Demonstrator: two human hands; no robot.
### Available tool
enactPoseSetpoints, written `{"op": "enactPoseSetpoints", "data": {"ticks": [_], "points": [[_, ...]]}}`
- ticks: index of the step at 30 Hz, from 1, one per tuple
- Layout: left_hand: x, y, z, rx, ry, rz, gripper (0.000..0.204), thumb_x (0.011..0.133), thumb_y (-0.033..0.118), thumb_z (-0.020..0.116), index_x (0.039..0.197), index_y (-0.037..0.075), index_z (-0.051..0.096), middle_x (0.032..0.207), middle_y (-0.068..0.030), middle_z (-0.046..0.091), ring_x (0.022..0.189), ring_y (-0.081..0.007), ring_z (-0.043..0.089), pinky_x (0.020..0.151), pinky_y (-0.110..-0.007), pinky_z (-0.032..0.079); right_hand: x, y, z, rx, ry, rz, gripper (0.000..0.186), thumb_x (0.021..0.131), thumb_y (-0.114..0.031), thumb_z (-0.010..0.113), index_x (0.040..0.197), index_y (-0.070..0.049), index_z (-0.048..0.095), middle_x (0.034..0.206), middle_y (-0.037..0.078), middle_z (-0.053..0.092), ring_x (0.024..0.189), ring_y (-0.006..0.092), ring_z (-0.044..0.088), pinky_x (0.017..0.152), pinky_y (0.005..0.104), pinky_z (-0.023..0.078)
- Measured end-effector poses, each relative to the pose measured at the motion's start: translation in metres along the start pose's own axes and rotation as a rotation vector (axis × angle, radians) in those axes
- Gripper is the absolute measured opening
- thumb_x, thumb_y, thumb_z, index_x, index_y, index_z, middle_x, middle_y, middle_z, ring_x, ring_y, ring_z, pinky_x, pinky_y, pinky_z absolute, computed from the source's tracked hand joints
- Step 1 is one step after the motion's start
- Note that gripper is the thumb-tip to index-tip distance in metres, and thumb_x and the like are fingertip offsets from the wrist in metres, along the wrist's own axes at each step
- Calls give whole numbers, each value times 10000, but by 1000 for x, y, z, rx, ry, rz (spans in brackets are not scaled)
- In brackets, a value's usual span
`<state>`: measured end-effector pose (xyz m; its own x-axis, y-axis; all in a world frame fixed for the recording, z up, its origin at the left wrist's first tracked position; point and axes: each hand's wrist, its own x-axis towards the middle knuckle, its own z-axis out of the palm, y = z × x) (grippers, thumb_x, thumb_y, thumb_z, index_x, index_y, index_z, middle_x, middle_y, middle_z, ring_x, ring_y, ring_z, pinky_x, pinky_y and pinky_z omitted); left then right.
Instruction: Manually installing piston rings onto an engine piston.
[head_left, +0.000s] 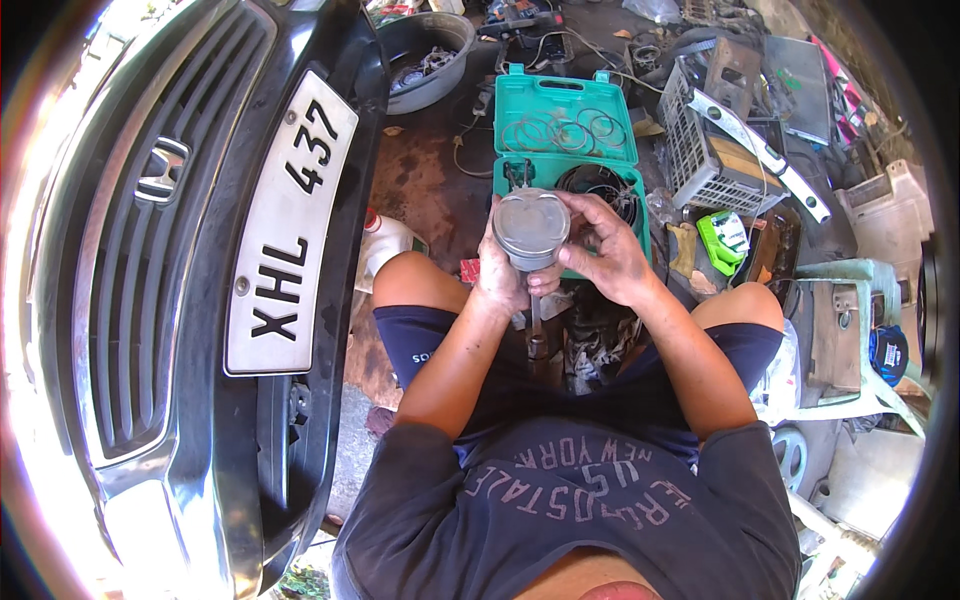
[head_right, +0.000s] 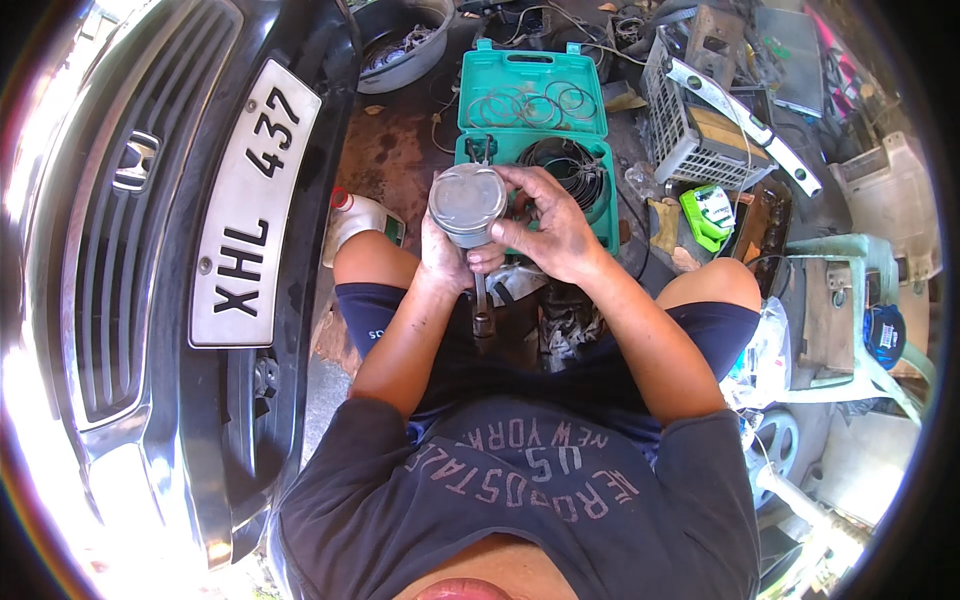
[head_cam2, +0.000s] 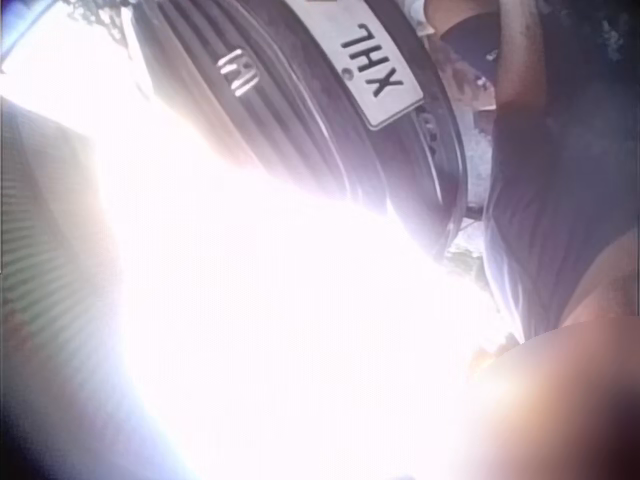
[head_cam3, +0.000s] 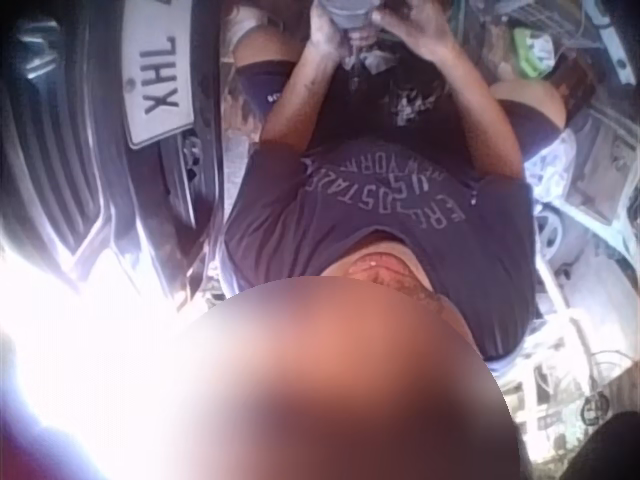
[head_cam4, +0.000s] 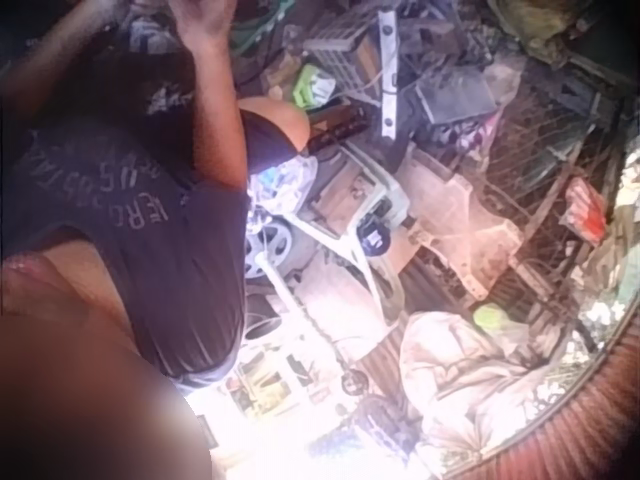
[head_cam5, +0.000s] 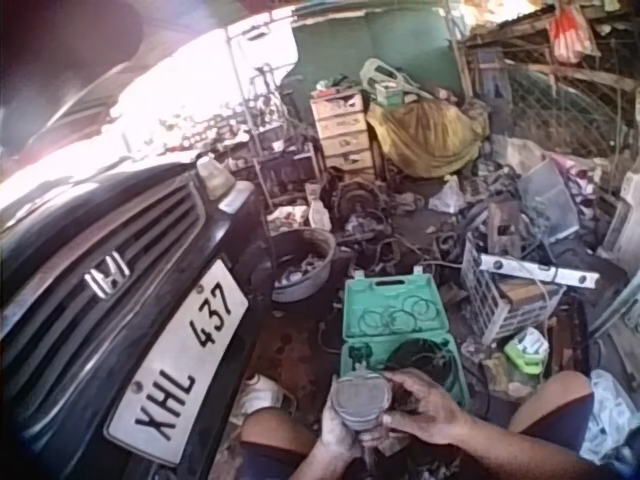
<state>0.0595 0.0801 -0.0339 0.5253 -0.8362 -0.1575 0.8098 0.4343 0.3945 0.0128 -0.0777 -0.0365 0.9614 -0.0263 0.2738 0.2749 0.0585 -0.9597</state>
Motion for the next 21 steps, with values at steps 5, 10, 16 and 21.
{"op": "enactPoseSetpoints", "data": {"ticks": [5, 10, 16, 21], "points": [[7, -10, 10, 169, 249, 272, 685, 930, 608, 249, 1219, 44, 508, 1014, -126, 619, 893, -256, 616, 763, -374, 519, 5, -26, 3, -408, -49, -220, 838, 503, -201, 875, 1236, -32, 507, 1110, 108, 510, 1031, 242, 509, 889, 343, 422], [6, -8, 8, 453, 245, 357, 686, 939, 600, 249, 1279, 35, 441, 1219, -150, 543, 1122, -256, 548, 956, -408, 452, 6, -38, 1, -446, -92, -212, 830, 466, -140, 847, 1214, -34, 503, 1129, 138, 489, 1047, 289, 511, 940, 374, 411], [11, -9, -15, 681, 160, 376, 663, 937, 594, 290, 1294, 43, 378, 1231, -144, 507, 1123, -234, 534, 947, -386, 458, 8, -55, 1, -568, -132, -274, 738, 472, -91, 803, 1167, -81, 554, 1081, 142, 495, 1034, 305, 517, 915, 371, 432], [13, -10, -15, 713, 149, 361, 643, 936, 593, 301, 1264, 46, 387, 1159, -121, 535, 1064, -201, 558, 892, -345, 488, 9, -60, -2, -659, -143, -260, 693, 476, -104, 794, 1132, -107, 572, 1028, 126, 524, 974, 316, 550, 855, 379, 465]]}}
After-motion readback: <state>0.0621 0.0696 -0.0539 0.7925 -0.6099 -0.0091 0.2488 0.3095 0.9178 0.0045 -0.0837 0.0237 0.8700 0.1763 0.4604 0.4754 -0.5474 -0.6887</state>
